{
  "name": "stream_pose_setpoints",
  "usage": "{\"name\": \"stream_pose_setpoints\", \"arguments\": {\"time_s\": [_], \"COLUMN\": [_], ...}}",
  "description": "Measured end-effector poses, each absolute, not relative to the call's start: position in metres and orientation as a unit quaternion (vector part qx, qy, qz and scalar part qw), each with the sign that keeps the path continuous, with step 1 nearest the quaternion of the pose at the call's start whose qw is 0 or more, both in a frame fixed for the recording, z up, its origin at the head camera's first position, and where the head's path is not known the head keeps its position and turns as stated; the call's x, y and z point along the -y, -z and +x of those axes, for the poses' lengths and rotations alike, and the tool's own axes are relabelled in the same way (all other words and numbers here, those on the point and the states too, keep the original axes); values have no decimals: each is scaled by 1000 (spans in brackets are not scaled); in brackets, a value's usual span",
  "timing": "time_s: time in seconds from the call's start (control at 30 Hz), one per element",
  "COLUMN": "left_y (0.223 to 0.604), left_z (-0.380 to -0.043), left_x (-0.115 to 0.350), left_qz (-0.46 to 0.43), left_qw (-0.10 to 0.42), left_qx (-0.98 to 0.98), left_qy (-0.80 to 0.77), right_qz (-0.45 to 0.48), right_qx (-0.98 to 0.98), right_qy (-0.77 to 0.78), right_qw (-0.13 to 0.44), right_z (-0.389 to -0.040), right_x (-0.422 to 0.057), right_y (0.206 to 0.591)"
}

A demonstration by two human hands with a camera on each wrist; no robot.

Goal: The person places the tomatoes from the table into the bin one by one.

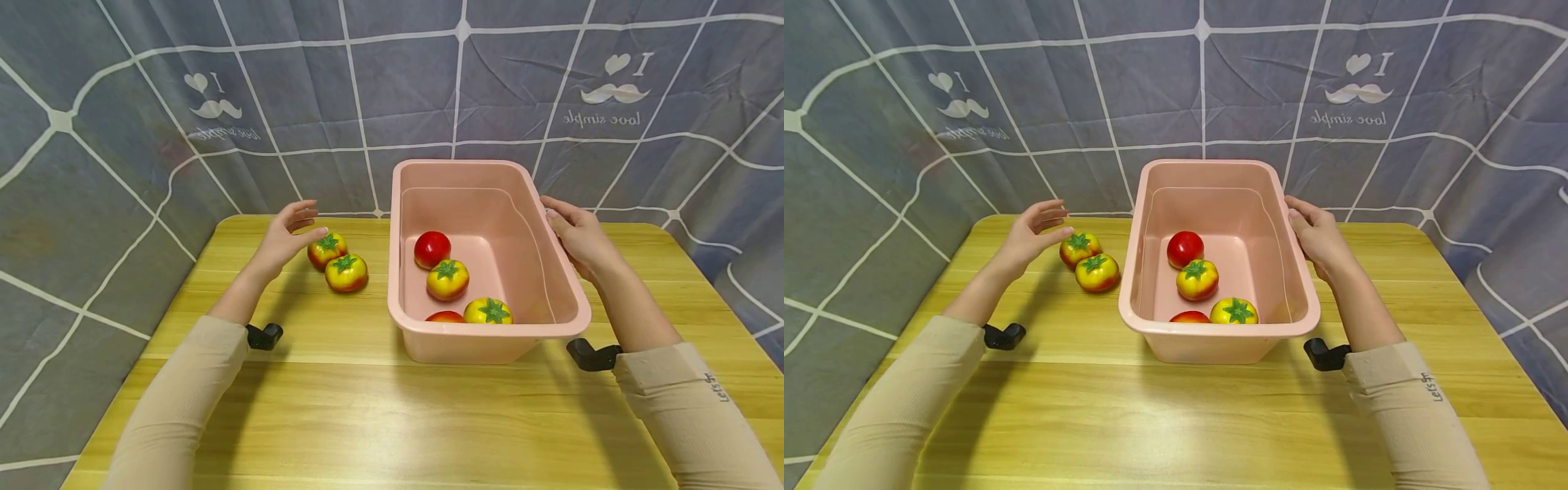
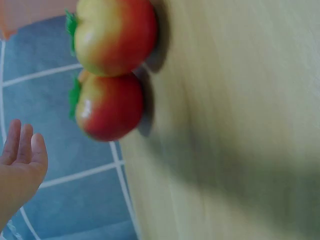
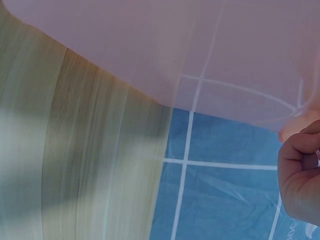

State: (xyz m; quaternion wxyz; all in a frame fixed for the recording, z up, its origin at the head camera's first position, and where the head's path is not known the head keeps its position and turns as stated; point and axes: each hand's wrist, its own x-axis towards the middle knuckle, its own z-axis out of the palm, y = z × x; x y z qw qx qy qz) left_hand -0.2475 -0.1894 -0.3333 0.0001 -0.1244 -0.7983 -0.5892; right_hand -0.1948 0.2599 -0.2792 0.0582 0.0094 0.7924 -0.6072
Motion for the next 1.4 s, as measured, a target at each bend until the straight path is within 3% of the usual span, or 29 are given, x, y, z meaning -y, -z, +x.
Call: {"name": "stream_pose_setpoints", "arguments": {"time_s": [0.73,1.07,1.4], "left_y": [375,364,370], "left_z": [-262,-250,-255], "left_x": [206,193,189], "left_qz": [-59,-40,-21], "left_qw": [-64,-108,-107], "left_qx": [834,813,802], "left_qy": [545,570,588], "right_qz": [13,10,10], "right_qx": [-801,-798,-795], "right_qy": [595,600,603], "right_qw": [62,59,58], "right_z": [-195,-195,-195], "right_x": [-260,-261,-260], "right_y": [281,280,280]}}
